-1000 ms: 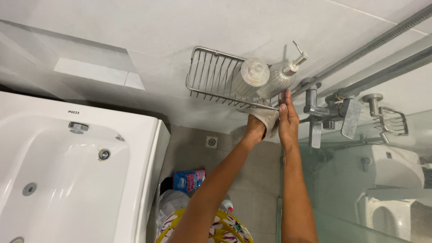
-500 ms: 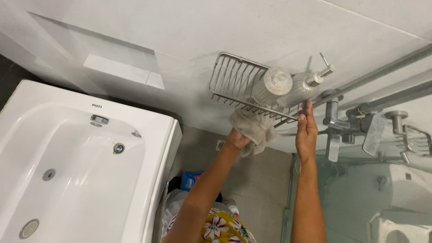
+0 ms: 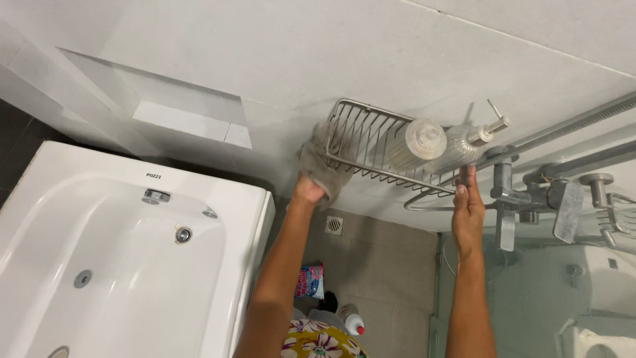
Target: The person wipes a wall-mounted metal shower caddy and its contents with a cloth. They remove and reposition two pump bottles and a small jar, then wipe the caddy bars and surrounding wall area.
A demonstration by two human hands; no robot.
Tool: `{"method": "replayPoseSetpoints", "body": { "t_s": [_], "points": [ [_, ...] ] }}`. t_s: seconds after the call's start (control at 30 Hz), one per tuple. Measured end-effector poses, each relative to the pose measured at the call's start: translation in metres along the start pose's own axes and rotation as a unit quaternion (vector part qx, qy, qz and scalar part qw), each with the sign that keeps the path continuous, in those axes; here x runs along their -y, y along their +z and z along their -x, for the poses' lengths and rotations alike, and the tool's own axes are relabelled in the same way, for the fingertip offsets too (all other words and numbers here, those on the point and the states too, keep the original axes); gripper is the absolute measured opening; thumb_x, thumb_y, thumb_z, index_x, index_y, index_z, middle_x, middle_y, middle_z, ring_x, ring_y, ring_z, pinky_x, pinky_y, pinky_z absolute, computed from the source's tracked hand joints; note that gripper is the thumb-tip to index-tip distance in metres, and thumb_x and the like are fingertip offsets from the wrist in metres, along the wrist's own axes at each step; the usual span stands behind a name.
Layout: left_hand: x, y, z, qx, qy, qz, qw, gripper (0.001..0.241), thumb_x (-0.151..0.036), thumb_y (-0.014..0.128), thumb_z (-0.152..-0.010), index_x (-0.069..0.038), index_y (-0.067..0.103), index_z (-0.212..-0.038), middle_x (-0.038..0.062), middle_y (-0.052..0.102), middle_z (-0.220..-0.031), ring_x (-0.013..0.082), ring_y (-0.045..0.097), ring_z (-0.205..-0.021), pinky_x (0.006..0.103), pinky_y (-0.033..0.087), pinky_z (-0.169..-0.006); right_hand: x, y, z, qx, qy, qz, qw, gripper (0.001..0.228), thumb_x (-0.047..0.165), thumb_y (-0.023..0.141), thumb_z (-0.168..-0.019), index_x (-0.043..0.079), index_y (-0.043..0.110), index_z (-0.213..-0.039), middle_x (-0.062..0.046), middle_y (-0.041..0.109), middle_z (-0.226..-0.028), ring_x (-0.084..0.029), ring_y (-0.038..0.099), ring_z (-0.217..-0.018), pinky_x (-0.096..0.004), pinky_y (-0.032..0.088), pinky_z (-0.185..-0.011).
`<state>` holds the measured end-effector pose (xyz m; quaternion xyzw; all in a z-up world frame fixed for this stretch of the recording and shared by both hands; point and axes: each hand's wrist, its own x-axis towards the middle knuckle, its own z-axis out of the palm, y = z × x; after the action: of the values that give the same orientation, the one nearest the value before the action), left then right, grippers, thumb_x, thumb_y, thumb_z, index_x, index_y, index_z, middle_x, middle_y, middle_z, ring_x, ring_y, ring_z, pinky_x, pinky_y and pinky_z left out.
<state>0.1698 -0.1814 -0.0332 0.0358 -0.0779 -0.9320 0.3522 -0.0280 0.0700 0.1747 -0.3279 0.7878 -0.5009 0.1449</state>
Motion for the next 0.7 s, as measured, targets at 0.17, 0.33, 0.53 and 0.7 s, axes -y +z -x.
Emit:
{"method": "replayPoseSetpoints", "body": {
  "t_s": [0.17,0.33,0.53,0.7],
  "points": [
    [-0.005,0.012,-0.046,0.022,0.005,0.045,0.999,0.057,-0.049,0.056,-0.103,-0.007,0.051,-0.143,0.01,0.059,-0.14,0.027,0.058,-0.127,0.0461,0.048,-0.111,0.006,0.005,-0.004,-0.023,0.009,-0.004,1.0,0.06,0.037,0.046,-0.105,0.016,0.034,-0.16,-0.007,0.046,-0.161,-0.027,0.052,-0.137,-0.034,0.045,-0.099],
    [0.01,-0.002,0.016,0.005,-0.009,0.061,0.998,0.056,-0.048,0.056,-0.103,-0.007,0.052,-0.141,0.01,0.06,-0.139,0.0271,0.058,-0.125,0.0457,0.049,-0.11,0.01,0.008,0.005,-0.038,0.04,-0.005,0.998,0.059,0.04,0.044,-0.106,0.017,0.033,-0.159,-0.008,0.043,-0.161,-0.028,0.051,-0.14,-0.038,0.047,-0.103],
    [0.028,0.002,0.049,-0.014,-0.04,0.087,0.995,0.054,-0.046,0.057,-0.102,-0.008,0.053,-0.139,0.01,0.06,-0.137,0.0271,0.058,-0.124,0.0453,0.049,-0.108,0.021,0.015,0.006,-0.053,0.06,0.003,0.997,0.06,0.042,0.044,-0.105,0.017,0.033,-0.158,-0.011,0.042,-0.161,-0.032,0.048,-0.142,-0.044,0.047,-0.107],
    [0.045,0.028,-0.022,0.009,0.009,0.129,0.992,0.052,-0.045,0.057,-0.101,-0.008,0.054,-0.137,0.01,0.06,-0.135,0.0271,0.058,-0.122,0.0449,0.05,-0.107,0.022,0.015,0.003,-0.048,0.043,-0.001,0.998,0.063,0.044,0.044,-0.104,0.016,0.032,-0.159,-0.011,0.041,-0.162,-0.033,0.048,-0.141,-0.045,0.048,-0.105]
  ]
}}
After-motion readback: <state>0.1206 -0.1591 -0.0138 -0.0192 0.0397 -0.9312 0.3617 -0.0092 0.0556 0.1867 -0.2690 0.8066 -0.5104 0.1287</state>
